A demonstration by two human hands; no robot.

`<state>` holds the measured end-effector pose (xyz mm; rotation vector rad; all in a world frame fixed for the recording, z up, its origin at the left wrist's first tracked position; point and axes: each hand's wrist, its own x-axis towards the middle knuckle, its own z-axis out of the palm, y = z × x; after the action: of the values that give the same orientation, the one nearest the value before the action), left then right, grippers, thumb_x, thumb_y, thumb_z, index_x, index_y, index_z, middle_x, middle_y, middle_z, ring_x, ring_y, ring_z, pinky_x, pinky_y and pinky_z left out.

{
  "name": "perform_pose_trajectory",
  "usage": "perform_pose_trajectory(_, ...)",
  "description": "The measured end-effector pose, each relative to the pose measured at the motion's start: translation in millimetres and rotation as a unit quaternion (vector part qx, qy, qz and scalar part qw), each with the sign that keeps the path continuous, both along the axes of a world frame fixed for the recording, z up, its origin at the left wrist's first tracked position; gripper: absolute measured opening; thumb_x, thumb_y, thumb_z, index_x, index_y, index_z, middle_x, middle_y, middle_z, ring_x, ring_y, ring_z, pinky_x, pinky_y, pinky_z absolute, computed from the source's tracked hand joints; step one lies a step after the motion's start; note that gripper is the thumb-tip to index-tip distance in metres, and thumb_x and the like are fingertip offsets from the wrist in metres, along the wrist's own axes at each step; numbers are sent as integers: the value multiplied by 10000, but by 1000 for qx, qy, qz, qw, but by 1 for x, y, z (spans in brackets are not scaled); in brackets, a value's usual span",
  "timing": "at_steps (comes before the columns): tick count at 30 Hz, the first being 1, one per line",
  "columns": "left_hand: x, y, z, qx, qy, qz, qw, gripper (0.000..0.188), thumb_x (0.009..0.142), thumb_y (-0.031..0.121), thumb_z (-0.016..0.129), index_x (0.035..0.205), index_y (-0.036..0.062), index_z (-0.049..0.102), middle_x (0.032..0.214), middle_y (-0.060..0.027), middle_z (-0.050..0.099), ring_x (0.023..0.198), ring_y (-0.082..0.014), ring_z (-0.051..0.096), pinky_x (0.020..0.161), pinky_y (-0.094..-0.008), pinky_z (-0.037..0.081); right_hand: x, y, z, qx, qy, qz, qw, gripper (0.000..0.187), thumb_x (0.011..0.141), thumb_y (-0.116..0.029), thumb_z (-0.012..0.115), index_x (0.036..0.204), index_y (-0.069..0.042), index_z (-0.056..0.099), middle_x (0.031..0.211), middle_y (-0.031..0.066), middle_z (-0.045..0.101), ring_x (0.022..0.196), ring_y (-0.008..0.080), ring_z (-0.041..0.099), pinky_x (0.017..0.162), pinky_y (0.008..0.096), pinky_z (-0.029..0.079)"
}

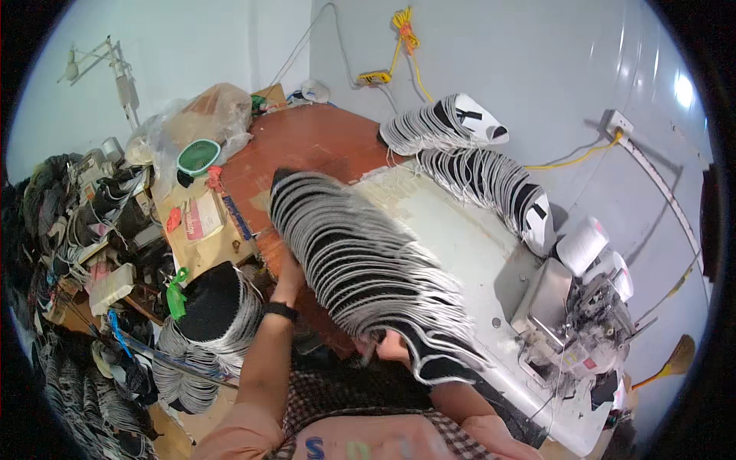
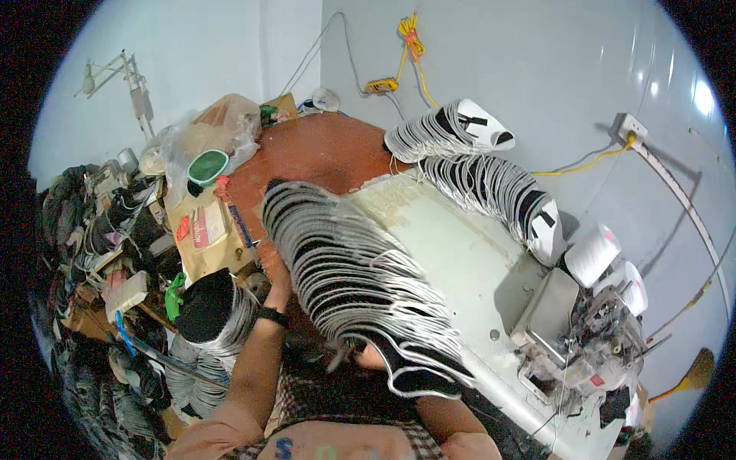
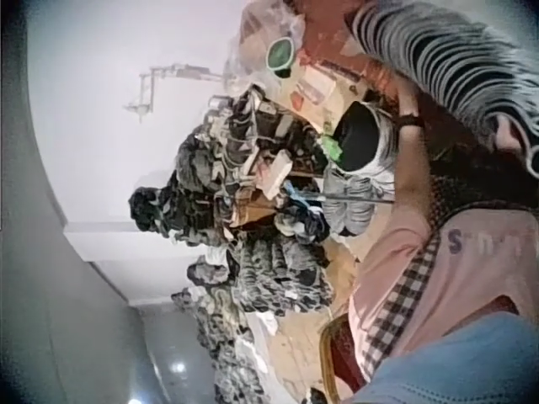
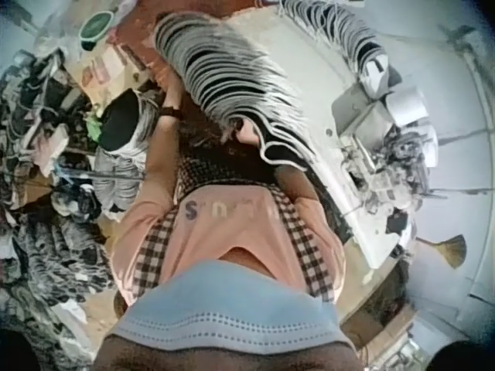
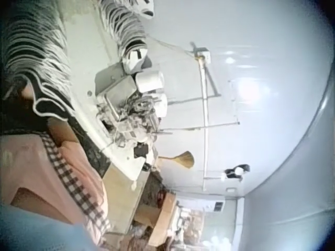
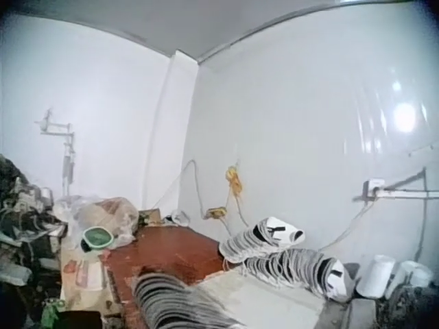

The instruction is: The person is using scissors to trim connecting threads from a stack of shoe upper components and then sorting them.

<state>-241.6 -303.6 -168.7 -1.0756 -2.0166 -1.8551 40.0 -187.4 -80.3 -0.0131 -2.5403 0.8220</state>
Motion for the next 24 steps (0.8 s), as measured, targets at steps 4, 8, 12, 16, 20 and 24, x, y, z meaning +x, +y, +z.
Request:
perform_pose_trajectory(4,39,-13,7,-93,-123,56,986,569,893,53,565,1411,-23,342,1440,-206,410,1316,-332,415,1085,-374,334,-12,39,-70,157,130,38,978,421,777,-289,775,1053,-4,633,1024,133,663,908,192,625,815,358,495)
perform_pose_trajectory(8,107,-27,81,35,-141,-26,989,581,916,111,539,1446,16,322,1488,-223,330,1376,-374,326,1116,-396,281,9,12,19,-192,-17,8,981,527,755,-243,819,1123,24,554,998,144,666,872,240,645,778,366,501)
perform_pose_trajectory(12,149,-3,112,-140,113,-5,984,600,955,266,497,1476,48,296,1538,-216,230,1427,-390,198,1142,-511,137,19,12,13,-220,-58,19,974,588,765,-293,795,1169,23,507,1043,223,645,989,385,638,826,413,494)
perform_pose_trajectory(16,147,5,118,-174,122,-15,977,642,967,366,458,1488,42,271,1561,-201,171,1448,-385,124,1129,-587,34,45,8,17,-228,-9,-30,973,590,778,-323,792,1156,14,490,969,192,665,931,353,665,792,400,507)
perform_pose_trajectory(20,201,-4,142,-54,221,-126,965,382,874,170,612,1227,32,564,1290,-186,531,1178,-373,508,998,-495,368,67,9,7,-329,-51,-73,940,558,740,-297,830,1069,5,495,964,160,664,948,252,663,804,363,503)
perform_pose_trajectory(24,232,-5,146,-35,265,-184,946,292,771,51,670,1059,43,624,1081,-127,621,944,-311,605,831,-422,463,90,11,-11,-294,-97,-48,950,633,782,-352,790,1202,-14,459,966,192,667,900,326,683,743,398,518)
